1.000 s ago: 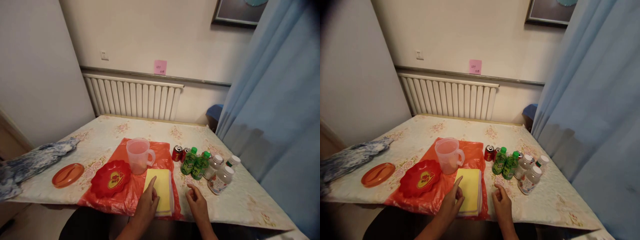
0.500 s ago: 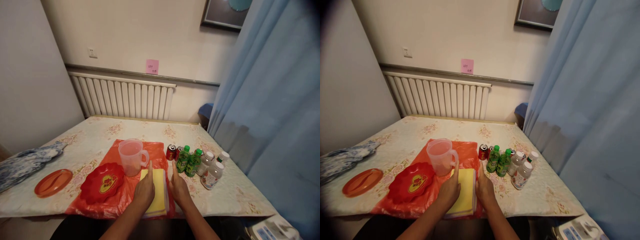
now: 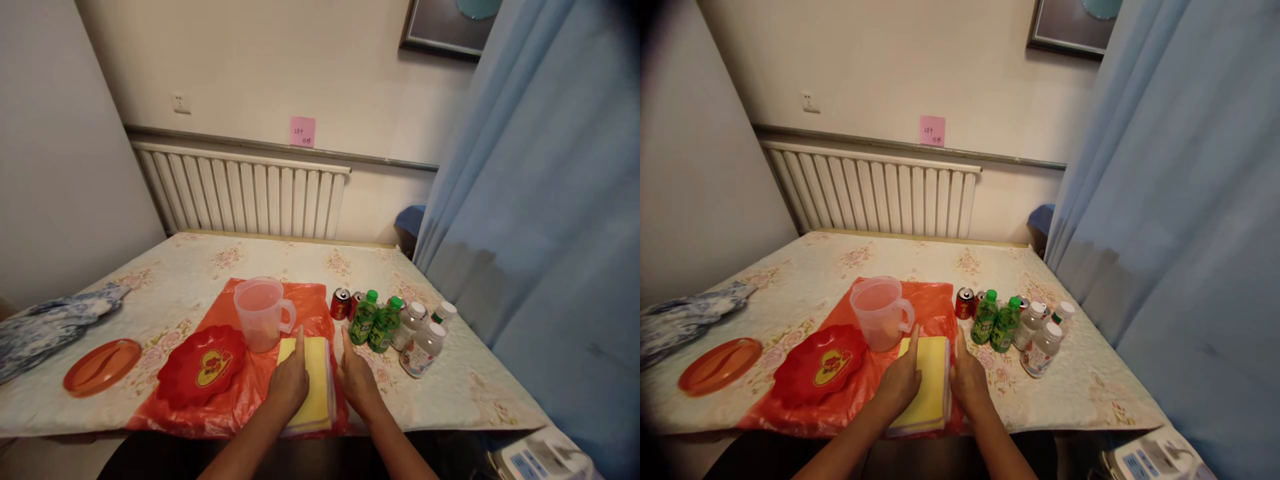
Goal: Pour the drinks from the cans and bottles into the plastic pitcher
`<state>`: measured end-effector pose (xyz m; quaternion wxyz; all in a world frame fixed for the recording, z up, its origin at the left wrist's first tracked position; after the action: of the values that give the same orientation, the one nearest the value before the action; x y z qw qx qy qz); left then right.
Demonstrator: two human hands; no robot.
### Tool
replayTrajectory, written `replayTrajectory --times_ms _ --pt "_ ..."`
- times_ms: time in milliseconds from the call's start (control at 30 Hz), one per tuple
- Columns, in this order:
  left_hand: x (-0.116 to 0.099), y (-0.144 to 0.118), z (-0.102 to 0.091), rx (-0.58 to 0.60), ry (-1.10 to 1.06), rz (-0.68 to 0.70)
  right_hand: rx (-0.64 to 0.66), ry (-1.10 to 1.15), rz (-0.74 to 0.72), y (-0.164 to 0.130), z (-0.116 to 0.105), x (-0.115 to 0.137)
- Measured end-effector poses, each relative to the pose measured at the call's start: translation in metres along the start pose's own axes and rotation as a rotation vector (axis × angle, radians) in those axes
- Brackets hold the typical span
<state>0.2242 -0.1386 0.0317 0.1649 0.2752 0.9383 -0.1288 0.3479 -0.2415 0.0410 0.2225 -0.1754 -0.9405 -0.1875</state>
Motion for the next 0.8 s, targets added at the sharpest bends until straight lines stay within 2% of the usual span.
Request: replayTrajectory --times_ms 567,700,800 --pt "-0.004 -0.006 -0.001 0.001 -0.002 -0.015 -0.001 -0.008 0.019 -0.009 -0.008 -0.008" --pt "-0.004 -0.006 0.005 0.029 -0.015 0.000 -0.130 0.058 -0.010 -0.022 -0.025 -0.027" --pt "-0.005 -0.006 0.012 0.055 -0.095 0.063 -0.312 0.129 0.052 -0.041 -0.050 -0.060"
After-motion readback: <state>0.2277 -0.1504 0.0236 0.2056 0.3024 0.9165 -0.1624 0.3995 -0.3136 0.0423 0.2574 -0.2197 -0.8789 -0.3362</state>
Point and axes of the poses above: each hand's wrist, its own y-axis towards the middle knuckle, its own z-axis out of the palm, x = y × z, the point moved 8 cm from there along y, towards the middle knuckle, and after that the axes turned 11 degrees about -z, right-handed, at the moved point
